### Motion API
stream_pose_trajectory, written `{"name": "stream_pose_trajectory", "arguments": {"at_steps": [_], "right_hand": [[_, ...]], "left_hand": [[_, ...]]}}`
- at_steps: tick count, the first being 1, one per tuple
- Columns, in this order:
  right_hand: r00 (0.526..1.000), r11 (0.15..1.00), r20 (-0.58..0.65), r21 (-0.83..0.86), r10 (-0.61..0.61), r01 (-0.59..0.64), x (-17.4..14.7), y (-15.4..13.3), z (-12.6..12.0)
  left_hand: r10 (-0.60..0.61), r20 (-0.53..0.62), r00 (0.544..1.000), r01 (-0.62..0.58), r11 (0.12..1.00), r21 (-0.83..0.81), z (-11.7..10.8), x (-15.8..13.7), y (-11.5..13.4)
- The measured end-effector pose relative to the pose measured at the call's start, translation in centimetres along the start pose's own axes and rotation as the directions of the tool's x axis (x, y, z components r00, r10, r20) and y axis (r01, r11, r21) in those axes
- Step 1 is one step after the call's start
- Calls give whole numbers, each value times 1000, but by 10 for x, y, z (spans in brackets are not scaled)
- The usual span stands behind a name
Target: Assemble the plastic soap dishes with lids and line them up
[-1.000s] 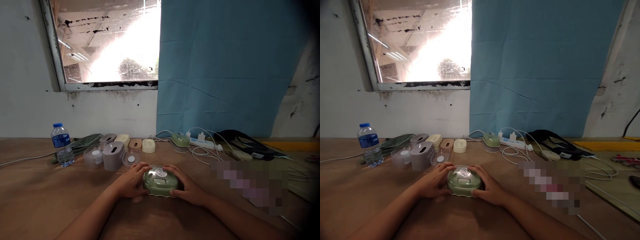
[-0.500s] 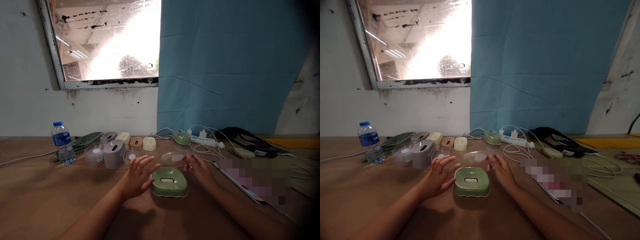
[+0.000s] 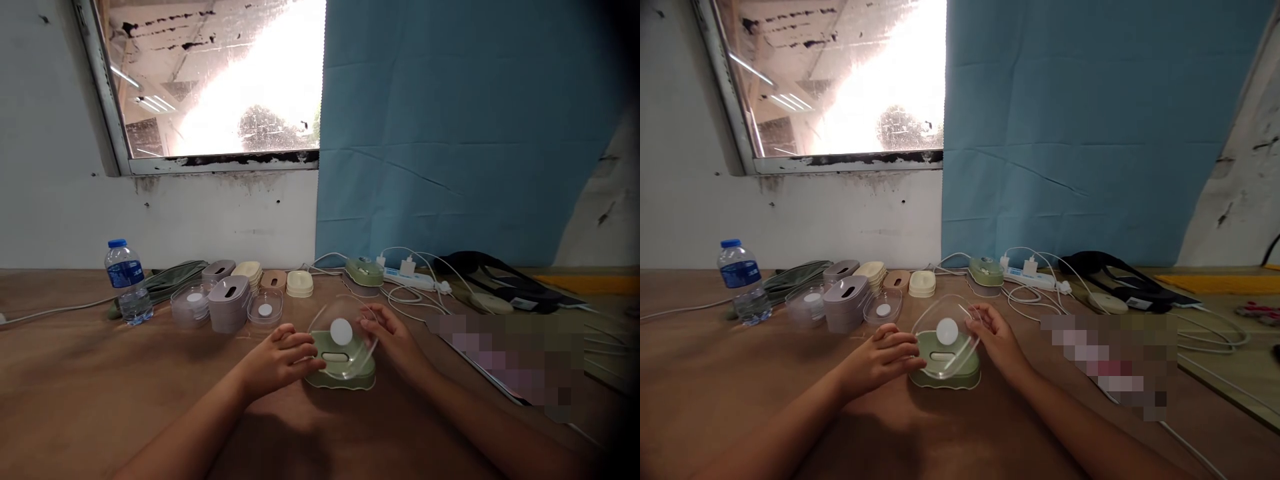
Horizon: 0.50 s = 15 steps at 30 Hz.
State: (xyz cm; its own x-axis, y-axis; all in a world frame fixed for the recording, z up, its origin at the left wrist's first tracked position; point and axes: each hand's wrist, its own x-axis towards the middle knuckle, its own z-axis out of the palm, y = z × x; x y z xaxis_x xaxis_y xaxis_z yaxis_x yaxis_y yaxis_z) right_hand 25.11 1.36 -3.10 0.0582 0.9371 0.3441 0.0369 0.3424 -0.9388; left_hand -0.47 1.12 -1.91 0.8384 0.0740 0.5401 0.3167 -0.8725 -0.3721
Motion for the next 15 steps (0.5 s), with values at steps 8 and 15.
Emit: {"name": "stream_pose_trajectory", "arguments": {"at_steps": [8,15], "right_hand": [[990,968,-37,-220,-135,124,9,16,-14],[987,941,122,-308,-105,138,2,14,-12]], "left_hand": [[-513,-57,857,512,858,-29,11,-27,-36],[-682,30,731,680,725,-110,25,-47,-59]]}}
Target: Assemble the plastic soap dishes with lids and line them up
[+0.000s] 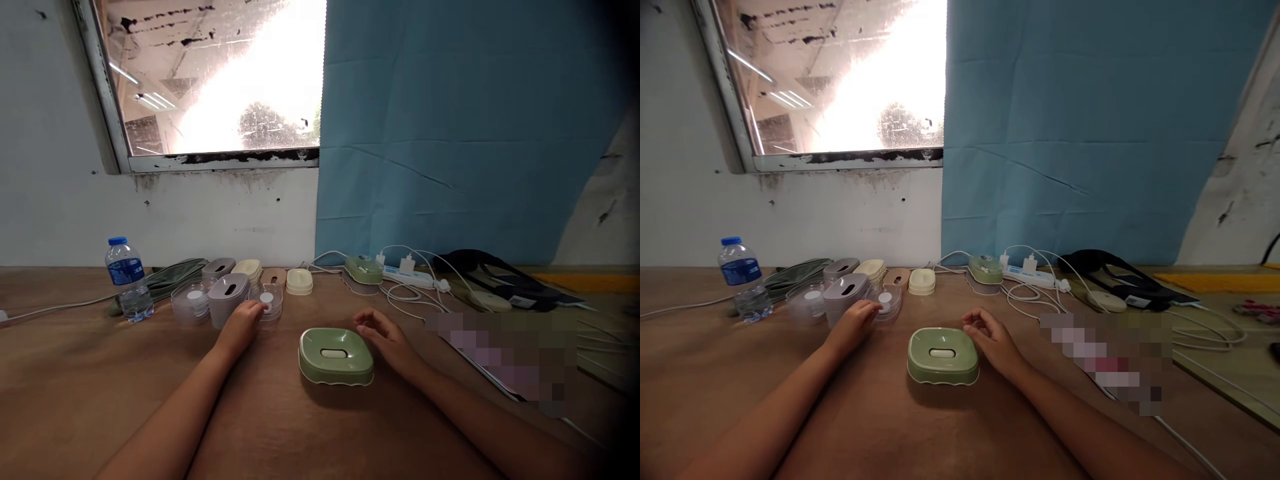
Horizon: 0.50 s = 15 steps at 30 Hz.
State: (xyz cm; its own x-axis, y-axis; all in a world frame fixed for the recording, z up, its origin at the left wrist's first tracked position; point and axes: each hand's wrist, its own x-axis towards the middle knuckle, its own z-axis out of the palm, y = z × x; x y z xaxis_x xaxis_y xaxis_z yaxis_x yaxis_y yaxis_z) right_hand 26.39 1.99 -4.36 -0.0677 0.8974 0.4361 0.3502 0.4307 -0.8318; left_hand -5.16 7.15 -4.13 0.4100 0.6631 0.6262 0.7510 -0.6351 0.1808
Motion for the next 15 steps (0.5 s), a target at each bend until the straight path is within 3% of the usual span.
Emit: {"name": "stream_pose_trajectory", "arguments": {"at_steps": [3,8,12,15], "right_hand": [[981,995,180,-41,-79,87,-3,-6,-3],[851,959,488,-90,-194,270,-7,-14,-7],[811,946,566,-158,-148,283,-9,-13,-6],[834,948,533,-170,-142,270,-10,-11,-3]], "left_hand": [[-18,27,999,18,1000,-11,0,1,-1],[-49,45,998,49,999,-4,-6,1,3],[-43,61,997,41,999,34,-9,1,6],[-34,63,997,29,996,79,-9,2,6]]}}
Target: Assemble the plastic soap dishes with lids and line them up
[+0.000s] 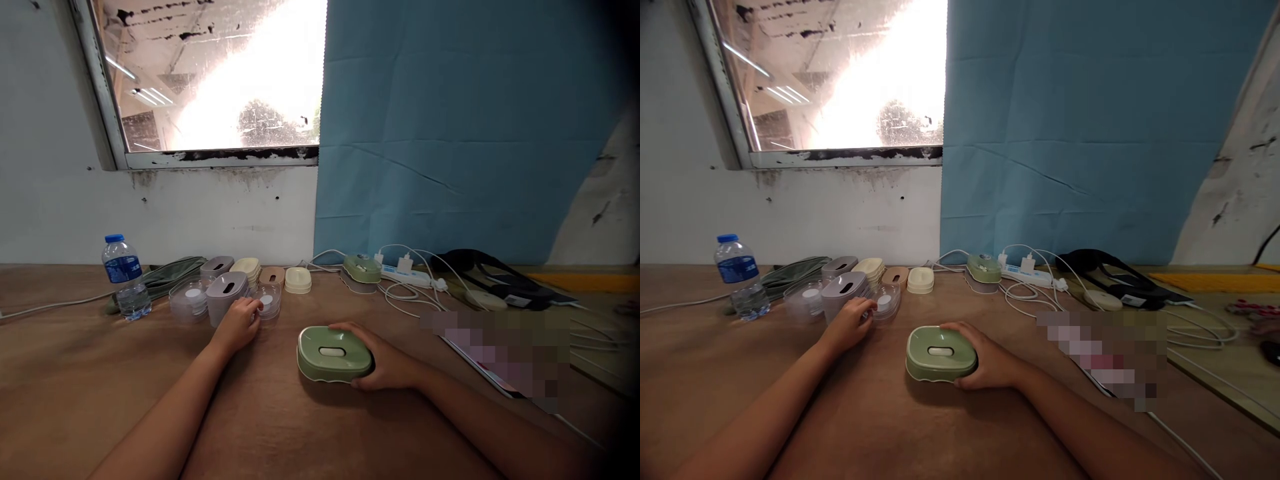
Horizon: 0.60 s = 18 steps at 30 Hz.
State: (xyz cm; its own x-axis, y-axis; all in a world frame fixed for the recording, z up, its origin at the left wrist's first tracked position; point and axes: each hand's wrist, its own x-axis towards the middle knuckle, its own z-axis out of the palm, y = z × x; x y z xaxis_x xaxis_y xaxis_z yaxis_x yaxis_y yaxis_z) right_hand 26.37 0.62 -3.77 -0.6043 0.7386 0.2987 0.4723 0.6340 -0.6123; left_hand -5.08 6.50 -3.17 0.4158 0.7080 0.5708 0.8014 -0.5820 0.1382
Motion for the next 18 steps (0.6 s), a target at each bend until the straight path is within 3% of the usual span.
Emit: {"name": "stream_pose_trajectory", "arguments": {"at_steps": [6,12,15,18], "right_hand": [[992,1000,-123,-17,14,-16,1,-1,2],[993,1000,-117,-17,11,-13,0,1,2],[996,1000,-89,-13,-6,5,1,1,2],[998,998,-45,-27,-49,48,2,1,2]], "left_hand": [[22,8,1000,-22,1000,16,3,0,-4],[8,-50,999,-8,1000,-3,-2,-3,4],[118,-22,993,-120,985,-121,-12,-5,21],[327,127,936,-276,911,-307,-19,-7,41]]}}
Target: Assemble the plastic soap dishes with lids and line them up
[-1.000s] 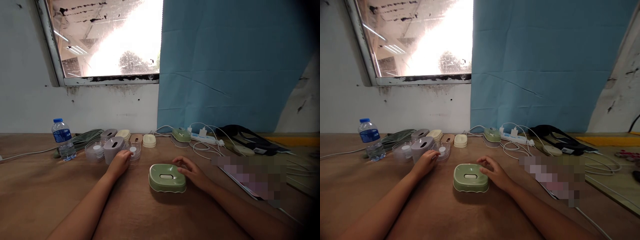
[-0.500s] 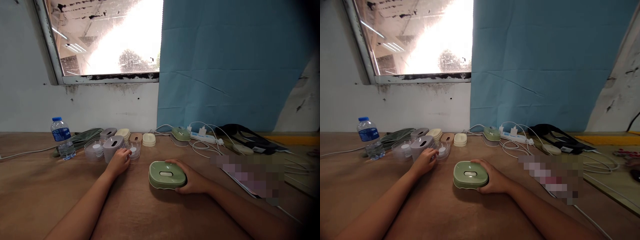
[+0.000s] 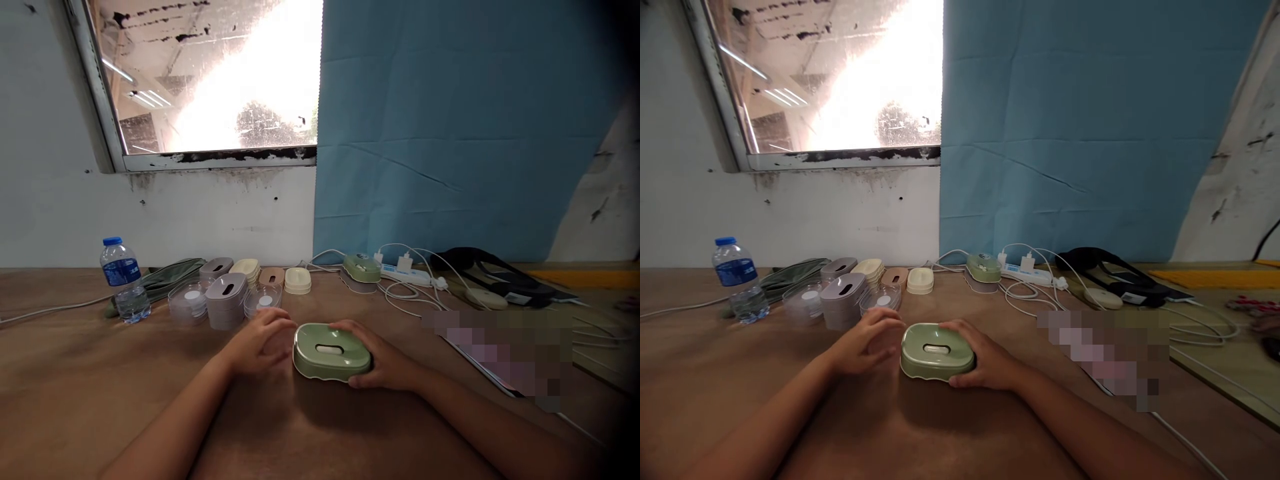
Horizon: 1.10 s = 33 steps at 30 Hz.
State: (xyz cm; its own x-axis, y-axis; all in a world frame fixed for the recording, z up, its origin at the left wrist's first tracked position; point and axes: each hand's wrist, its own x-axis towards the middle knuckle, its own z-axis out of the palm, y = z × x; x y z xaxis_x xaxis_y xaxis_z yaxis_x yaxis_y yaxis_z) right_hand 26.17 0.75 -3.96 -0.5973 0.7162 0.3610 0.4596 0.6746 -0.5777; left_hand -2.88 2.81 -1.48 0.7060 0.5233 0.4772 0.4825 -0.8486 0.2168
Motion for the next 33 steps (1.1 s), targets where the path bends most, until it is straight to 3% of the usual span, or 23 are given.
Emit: {"name": "stream_pose_trajectory", "arguments": {"at_steps": [2,6,15,25,33], "right_hand": [[999,1000,44,-19,-19,20,0,0,1],[995,998,98,-64,11,-5,-1,1,3],[997,992,38,-99,-70,74,0,0,5],[995,988,43,-120,-88,93,0,-2,5],[994,983,52,-152,-98,104,-1,-3,4]], "left_hand": [[72,111,991,-62,994,-94,3,2,10],[65,202,977,-27,982,-185,12,4,15],[3,154,988,48,944,-326,16,4,14],[-35,149,988,88,926,-366,16,4,13],[6,218,976,63,949,-308,20,2,9]]}}
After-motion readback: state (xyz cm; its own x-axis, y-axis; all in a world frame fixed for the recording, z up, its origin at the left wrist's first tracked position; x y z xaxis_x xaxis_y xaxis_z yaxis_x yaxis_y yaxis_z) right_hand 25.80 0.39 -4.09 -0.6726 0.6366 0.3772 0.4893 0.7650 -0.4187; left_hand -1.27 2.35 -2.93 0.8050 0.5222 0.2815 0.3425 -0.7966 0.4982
